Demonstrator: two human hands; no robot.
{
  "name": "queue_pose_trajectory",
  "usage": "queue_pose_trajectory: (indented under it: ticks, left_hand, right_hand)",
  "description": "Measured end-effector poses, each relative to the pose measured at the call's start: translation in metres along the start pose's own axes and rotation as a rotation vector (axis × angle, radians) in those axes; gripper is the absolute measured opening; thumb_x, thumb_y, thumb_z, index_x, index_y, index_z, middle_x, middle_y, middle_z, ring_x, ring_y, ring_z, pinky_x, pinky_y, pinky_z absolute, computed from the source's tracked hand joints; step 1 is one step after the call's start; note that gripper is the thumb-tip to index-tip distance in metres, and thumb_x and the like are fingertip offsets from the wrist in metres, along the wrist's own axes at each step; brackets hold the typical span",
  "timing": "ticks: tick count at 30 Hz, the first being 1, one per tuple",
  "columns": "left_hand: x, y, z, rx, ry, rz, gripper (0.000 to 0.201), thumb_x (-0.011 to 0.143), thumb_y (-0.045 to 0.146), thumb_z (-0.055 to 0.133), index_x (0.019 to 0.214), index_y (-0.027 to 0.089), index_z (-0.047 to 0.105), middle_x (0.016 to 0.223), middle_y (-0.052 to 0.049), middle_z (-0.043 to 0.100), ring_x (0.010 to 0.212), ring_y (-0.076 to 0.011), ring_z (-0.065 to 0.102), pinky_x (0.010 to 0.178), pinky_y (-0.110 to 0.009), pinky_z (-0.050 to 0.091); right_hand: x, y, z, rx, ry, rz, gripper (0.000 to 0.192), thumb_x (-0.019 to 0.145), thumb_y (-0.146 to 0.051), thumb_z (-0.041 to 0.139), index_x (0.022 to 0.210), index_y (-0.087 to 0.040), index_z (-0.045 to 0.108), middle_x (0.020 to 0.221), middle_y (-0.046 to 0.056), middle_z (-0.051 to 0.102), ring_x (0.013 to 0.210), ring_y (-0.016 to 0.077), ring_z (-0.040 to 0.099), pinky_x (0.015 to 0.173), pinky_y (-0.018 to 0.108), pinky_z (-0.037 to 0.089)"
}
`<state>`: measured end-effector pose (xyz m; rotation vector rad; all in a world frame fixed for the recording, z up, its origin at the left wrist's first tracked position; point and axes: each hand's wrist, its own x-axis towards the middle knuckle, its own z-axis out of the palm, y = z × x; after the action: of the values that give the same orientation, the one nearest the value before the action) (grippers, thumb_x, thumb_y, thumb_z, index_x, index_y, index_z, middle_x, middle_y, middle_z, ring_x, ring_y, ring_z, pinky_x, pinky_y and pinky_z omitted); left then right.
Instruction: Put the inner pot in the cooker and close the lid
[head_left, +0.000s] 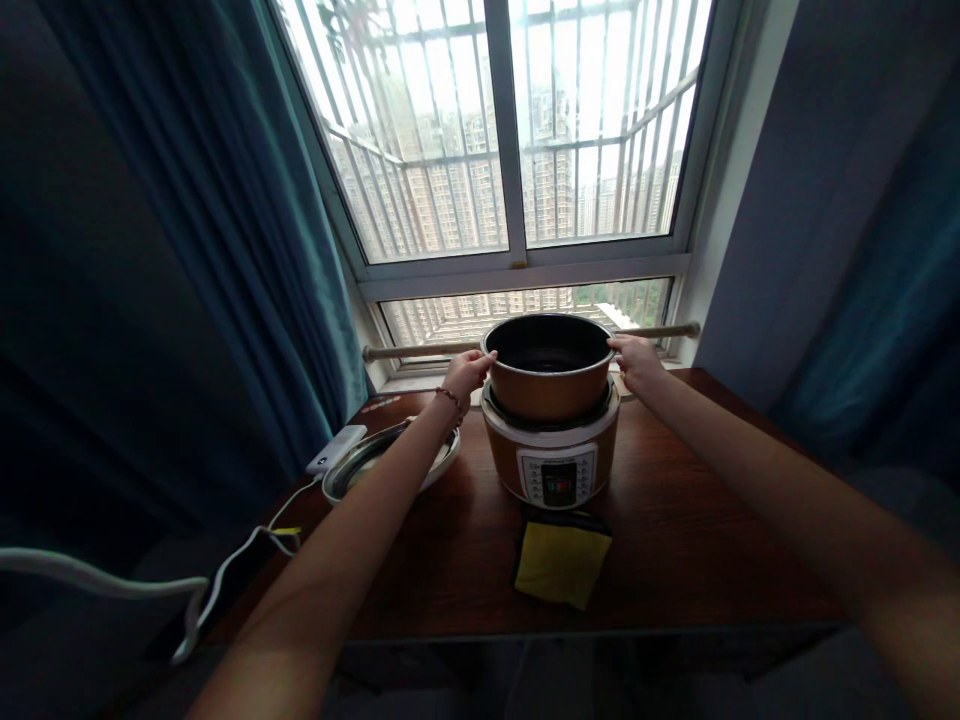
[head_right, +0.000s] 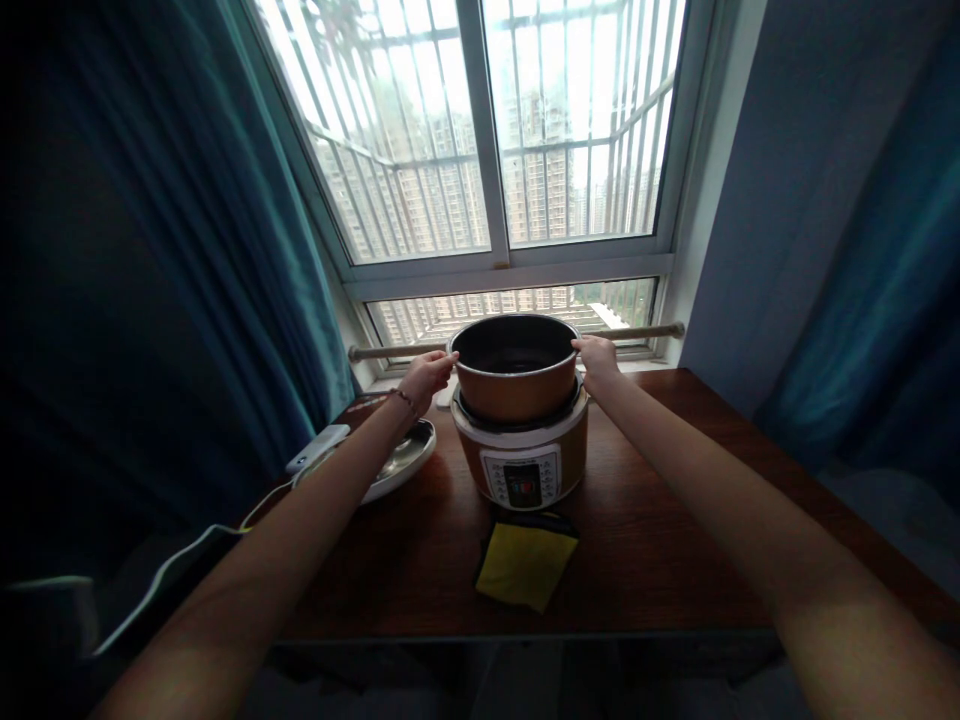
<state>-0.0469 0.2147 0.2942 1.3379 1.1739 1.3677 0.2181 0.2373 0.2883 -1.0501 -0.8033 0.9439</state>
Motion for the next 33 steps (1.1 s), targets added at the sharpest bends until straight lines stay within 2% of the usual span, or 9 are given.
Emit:
queue_pose_trajectory:
  ticks: [6, 16, 27, 33]
  left_hand:
    - [0.001, -0.01, -0.003, 0.025, -0.014, -0.012, 0.037, 0.06, 0.039, 0.069, 0.055, 0.017, 0.04, 0.044, 0.008, 0.033, 0.037, -0.0017, 0.026, 0.036, -0.017, 0.017]
    - [-0.006, -0.028, -0.004, 0.085, -0.036, 0.002, 0.038, 0.059, 0.043, 0.068, 0.054, 0.017, 0.041, 0.044, 0.008, 0.032, 0.038, -0.0022, 0.026, 0.039, -0.018, 0.017]
    - [-0.008, -0.049, -0.006, 0.143, -0.041, 0.0, 0.039, 0.057, 0.047, 0.067, 0.053, 0.016, 0.044, 0.046, 0.007, 0.037, 0.041, -0.0037, 0.03, 0.041, -0.019, 0.021]
    - [-0.013, -0.061, -0.006, 0.178, 0.0, -0.016, 0.037, 0.059, 0.045, 0.066, 0.052, 0.016, 0.044, 0.044, 0.007, 0.037, 0.04, -0.0038, 0.03, 0.04, -0.018, 0.022]
  right_hand:
    - [-0.003, 0.006, -0.002, 0.036, -0.002, 0.035, 0.011, 0.058, -0.006, 0.057, 0.055, -0.016, 0.054, 0.053, -0.004, 0.057, 0.051, 0.0071, 0.052, 0.049, 0.018, 0.042]
    - [-0.001, 0.026, -0.009, 0.05, -0.021, 0.077, 0.011, 0.058, -0.004, 0.058, 0.06, -0.014, 0.058, 0.048, -0.002, 0.056, 0.051, 0.0113, 0.055, 0.05, 0.022, 0.046]
    - [0.001, 0.049, -0.02, 0.036, -0.052, 0.107, 0.013, 0.058, -0.004, 0.057, 0.065, -0.015, 0.062, 0.053, -0.001, 0.061, 0.052, 0.011, 0.057, 0.055, 0.022, 0.048]
    - [0.005, 0.062, -0.023, 0.016, -0.051, 0.117, 0.011, 0.057, -0.008, 0.059, 0.063, -0.016, 0.061, 0.052, -0.001, 0.061, 0.052, 0.011, 0.056, 0.053, 0.022, 0.048]
